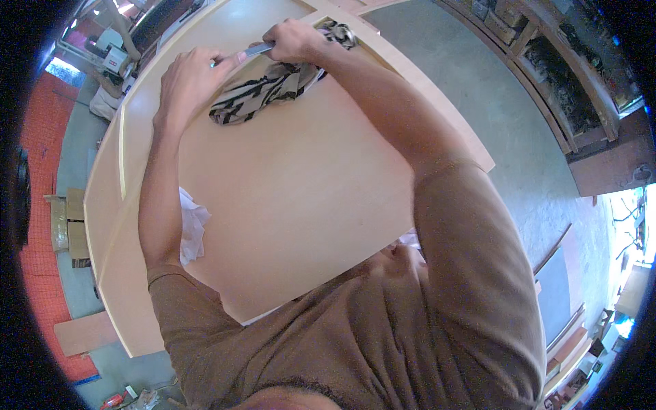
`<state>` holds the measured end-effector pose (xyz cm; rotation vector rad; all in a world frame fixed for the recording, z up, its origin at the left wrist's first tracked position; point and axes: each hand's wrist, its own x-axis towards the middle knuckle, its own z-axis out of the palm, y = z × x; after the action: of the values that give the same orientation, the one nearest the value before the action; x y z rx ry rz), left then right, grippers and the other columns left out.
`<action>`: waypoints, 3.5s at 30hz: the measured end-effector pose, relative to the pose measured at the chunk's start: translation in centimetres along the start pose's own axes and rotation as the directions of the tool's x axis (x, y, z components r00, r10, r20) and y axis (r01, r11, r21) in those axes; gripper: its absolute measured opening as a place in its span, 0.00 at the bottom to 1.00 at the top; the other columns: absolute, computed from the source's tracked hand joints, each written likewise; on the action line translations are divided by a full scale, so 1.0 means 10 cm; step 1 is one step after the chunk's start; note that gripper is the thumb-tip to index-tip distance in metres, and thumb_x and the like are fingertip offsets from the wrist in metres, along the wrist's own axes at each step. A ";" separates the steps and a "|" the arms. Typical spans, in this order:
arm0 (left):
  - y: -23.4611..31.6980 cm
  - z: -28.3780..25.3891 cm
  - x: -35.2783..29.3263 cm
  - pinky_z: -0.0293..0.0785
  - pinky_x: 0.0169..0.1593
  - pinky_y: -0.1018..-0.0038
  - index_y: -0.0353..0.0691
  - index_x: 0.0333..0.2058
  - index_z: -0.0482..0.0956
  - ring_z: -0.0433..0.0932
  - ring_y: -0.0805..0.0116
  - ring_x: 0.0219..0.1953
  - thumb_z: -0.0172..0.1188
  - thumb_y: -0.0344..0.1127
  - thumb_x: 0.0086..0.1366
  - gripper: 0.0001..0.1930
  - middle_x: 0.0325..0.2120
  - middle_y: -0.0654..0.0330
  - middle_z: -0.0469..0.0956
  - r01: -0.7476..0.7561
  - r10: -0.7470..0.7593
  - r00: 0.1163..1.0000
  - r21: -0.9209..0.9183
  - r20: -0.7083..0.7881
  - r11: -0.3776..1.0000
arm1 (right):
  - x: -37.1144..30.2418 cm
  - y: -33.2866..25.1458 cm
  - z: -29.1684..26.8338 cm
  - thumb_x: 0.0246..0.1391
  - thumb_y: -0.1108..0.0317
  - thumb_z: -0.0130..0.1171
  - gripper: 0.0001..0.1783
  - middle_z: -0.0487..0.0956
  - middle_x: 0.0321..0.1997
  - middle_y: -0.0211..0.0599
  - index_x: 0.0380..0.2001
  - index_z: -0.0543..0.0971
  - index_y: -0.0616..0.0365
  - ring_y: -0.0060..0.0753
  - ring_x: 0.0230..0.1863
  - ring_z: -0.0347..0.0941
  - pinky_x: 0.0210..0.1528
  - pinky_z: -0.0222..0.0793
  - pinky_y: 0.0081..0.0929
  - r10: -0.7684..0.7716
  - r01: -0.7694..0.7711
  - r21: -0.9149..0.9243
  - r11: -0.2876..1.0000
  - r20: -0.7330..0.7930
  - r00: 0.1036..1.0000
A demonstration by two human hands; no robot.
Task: The person assembles a wooden cabinet door by attaching a frame piece, then wipes the surface with a cloth and sands the edges with a sanding block. The person also uses a ruler to measure and align the frame.
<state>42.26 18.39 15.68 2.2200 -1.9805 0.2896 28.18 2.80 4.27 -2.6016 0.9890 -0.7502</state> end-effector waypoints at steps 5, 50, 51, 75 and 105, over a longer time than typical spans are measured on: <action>-0.05 0.16 -0.15 0.76 0.34 0.58 0.40 0.33 0.89 0.81 0.49 0.25 0.63 0.65 0.62 0.28 0.18 0.51 0.81 -0.006 0.013 0.998 -0.105 0.066 0.994 | -0.30 -0.07 0.02 0.47 0.64 0.59 0.15 0.84 0.35 0.50 0.39 0.87 0.51 0.56 0.40 0.81 0.47 0.76 0.46 0.069 -0.069 0.008 0.998 0.022 0.997; 1.04 -0.56 -2.05 0.68 0.22 0.59 0.47 0.54 0.84 0.75 0.53 0.19 0.67 0.43 0.66 0.19 0.22 0.54 0.71 -0.517 0.516 0.842 -0.038 0.159 0.855 | -3.00 -0.70 -0.92 0.42 0.68 0.70 0.10 0.83 0.25 0.34 0.32 0.85 0.47 0.43 0.28 0.82 0.30 0.76 0.41 0.041 -0.031 0.207 0.978 -0.047 0.998; 1.02 -0.56 -2.05 0.67 0.22 0.59 0.47 0.55 0.83 0.74 0.54 0.19 0.68 0.43 0.65 0.20 0.21 0.56 0.70 -0.530 0.525 0.837 -0.013 0.154 0.848 | -2.92 -0.66 -0.87 0.43 0.68 0.68 0.10 0.83 0.25 0.37 0.33 0.86 0.47 0.45 0.28 0.81 0.30 0.75 0.43 0.040 -0.030 0.232 0.972 -0.036 0.999; 1.12 -0.59 -2.34 0.69 0.20 0.62 0.46 0.55 0.84 0.75 0.59 0.18 0.66 0.40 0.66 0.19 0.23 0.60 0.72 -0.520 0.525 0.845 -0.079 0.098 0.851 | -3.04 -0.63 -0.95 0.42 0.68 0.73 0.08 0.78 0.20 0.37 0.27 0.84 0.52 0.45 0.25 0.77 0.28 0.67 0.41 0.018 -0.004 0.219 0.976 -0.060 0.998; 0.51 -0.16 -1.68 0.70 0.28 0.65 0.38 0.49 0.85 0.77 0.65 0.22 0.66 0.36 0.66 0.15 0.21 0.50 0.79 -0.422 0.503 0.864 -0.504 0.030 0.754 | -2.59 -0.77 -0.62 0.43 0.70 0.63 0.13 0.84 0.28 0.43 0.36 0.86 0.49 0.48 0.34 0.84 0.35 0.80 0.46 0.153 -0.159 0.095 0.983 0.072 0.986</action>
<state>35.34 34.35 13.10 1.4605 -2.3497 -0.3282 12.49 25.60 2.89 -2.4138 1.0919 -0.6549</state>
